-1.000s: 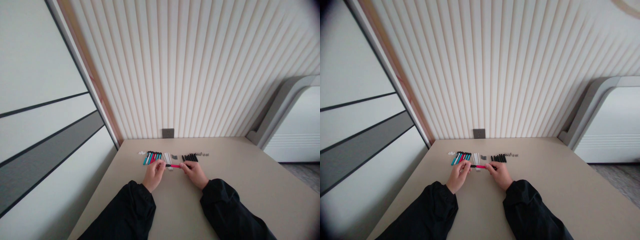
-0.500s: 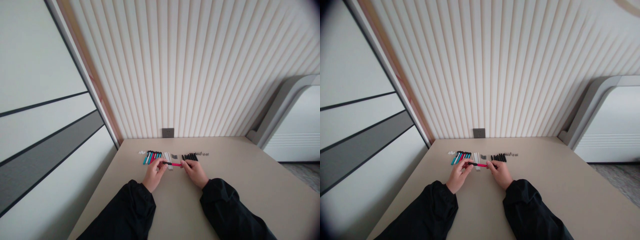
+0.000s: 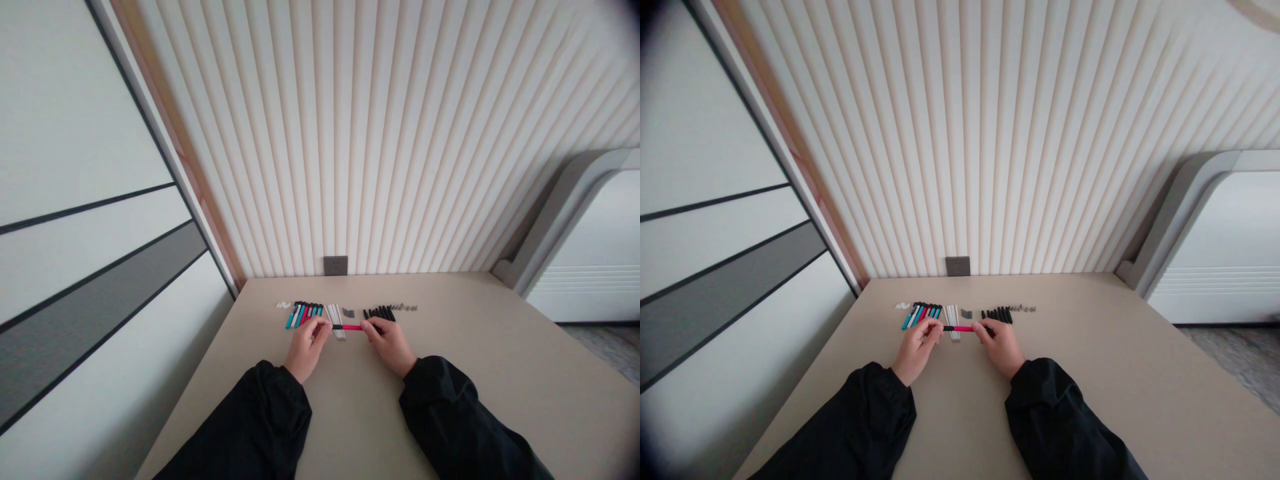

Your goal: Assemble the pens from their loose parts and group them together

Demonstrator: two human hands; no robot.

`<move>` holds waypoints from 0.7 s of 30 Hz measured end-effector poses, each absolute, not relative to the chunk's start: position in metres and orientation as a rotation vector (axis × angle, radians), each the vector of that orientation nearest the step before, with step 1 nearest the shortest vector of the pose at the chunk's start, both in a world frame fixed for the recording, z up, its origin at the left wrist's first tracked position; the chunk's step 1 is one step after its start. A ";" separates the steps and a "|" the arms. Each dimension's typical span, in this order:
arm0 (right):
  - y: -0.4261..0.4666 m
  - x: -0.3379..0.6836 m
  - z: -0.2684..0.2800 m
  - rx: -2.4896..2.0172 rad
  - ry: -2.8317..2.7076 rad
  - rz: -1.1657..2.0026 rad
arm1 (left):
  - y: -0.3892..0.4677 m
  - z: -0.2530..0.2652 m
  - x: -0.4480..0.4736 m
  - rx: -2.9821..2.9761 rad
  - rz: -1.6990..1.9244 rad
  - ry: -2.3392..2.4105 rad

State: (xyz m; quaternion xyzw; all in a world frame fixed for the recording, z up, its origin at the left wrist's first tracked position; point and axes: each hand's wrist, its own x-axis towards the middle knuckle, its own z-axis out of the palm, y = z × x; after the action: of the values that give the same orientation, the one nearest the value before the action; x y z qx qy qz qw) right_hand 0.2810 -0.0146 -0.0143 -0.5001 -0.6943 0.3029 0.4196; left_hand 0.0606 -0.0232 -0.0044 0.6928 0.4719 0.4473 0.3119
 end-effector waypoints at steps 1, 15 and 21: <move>-0.014 0.281 -0.016 -1.262 -1.739 0.757 | -0.024 -0.004 0.061 1.843 1.193 1.236; -0.013 0.282 -0.016 -1.224 -1.726 0.744 | -0.023 -0.004 0.061 1.767 1.148 1.285; -0.012 0.281 -0.019 -1.273 -1.723 0.701 | -0.025 -0.001 0.064 1.837 1.243 1.231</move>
State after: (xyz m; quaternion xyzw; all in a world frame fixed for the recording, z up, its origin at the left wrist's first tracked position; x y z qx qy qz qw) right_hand 0.2813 -0.0119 -0.0190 -0.5102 -0.6902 0.2808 0.4295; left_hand 0.0642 -0.0249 -0.0012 0.6912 0.4634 0.4678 0.2977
